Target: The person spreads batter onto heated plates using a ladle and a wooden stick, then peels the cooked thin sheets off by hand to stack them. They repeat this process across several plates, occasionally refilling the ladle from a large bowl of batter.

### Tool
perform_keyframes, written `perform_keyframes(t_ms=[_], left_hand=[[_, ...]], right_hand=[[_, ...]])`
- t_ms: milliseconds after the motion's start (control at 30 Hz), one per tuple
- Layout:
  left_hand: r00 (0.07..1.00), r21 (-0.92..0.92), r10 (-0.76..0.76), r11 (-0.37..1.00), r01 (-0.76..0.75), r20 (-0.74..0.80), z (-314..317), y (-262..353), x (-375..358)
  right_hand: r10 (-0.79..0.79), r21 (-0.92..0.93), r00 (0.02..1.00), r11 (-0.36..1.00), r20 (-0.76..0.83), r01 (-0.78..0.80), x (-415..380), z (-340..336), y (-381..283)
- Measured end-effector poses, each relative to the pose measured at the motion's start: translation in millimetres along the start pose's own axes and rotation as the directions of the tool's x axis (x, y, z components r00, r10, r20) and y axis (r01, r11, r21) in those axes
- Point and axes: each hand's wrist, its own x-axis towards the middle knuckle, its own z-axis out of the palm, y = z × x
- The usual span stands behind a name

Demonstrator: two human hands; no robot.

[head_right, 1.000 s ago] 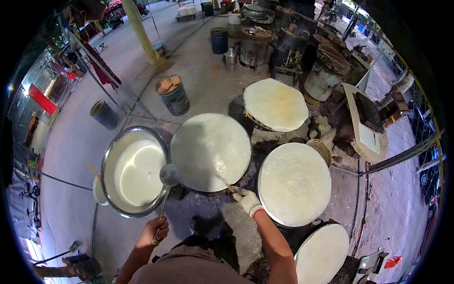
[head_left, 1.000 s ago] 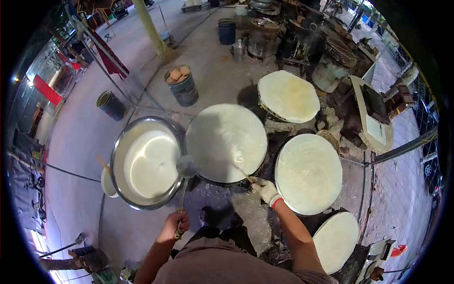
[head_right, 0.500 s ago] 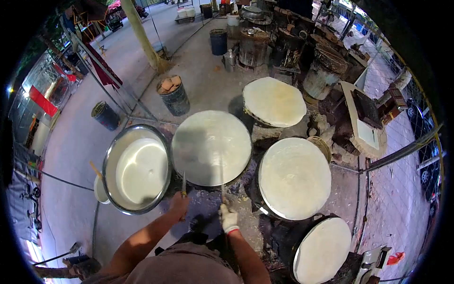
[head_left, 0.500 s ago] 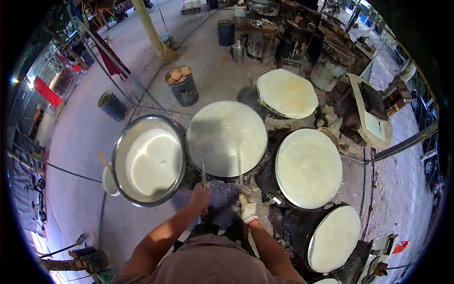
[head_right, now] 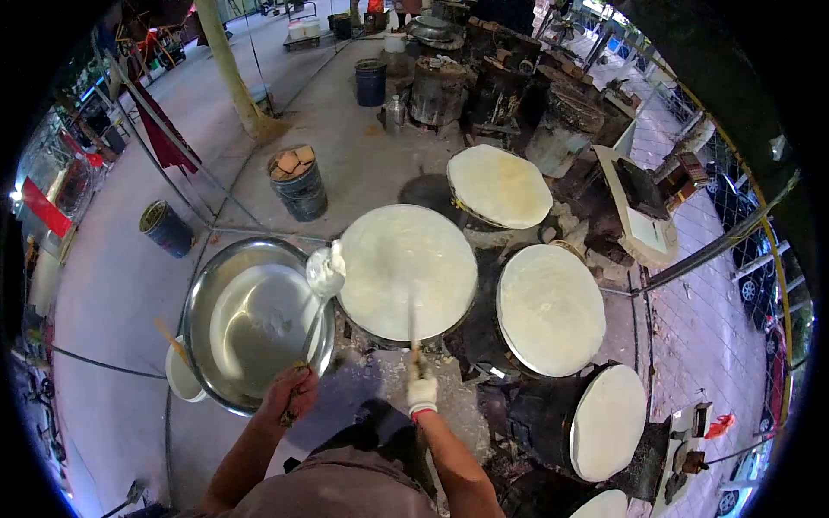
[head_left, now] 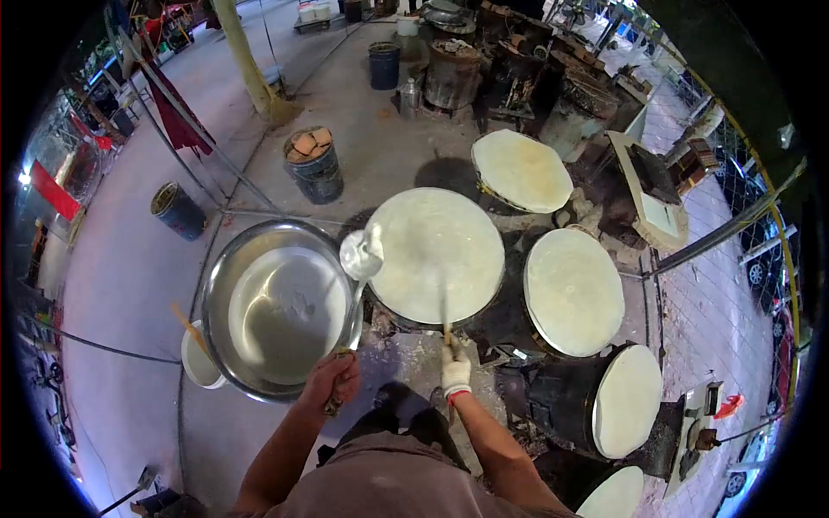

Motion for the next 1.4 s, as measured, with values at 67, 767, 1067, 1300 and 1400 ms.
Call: perform_keyframes(t_ms=[67,767,1067,1300,1400], left_hand=[[0.996,-0.063,-0.088,0.994,0.090,0.032,-26,10,3],[0.866,0.743,0.350,-0.456,0.490,-0.357,-336,-88,-27],[0.921,0.607,0.335,-0.695,0.385,-0.200,-267,-108,9],[0.709,0.554,-0.124,-0.537,-0.636,0.694,-92,-255,19],[0.621,0.665,-0.392,-0.034,-0.747,0.678,35,-345,-55]], right_hand=[[-0.083,-0.227,0.984,0.967,0.156,0.117,1,18,14],[0.206,-0.144,0.967,0.972,0.150,-0.185,-179,-15,-35],[0.228,-0.074,0.934,0.964,-0.276,-0.257,-315,-150,-20],[0.225,0.022,0.780,0.965,-0.584,-0.262,-431,-222,-34],[0.103,-0.003,0.609,0.985,-0.786,-0.171,-474,-256,-37]])
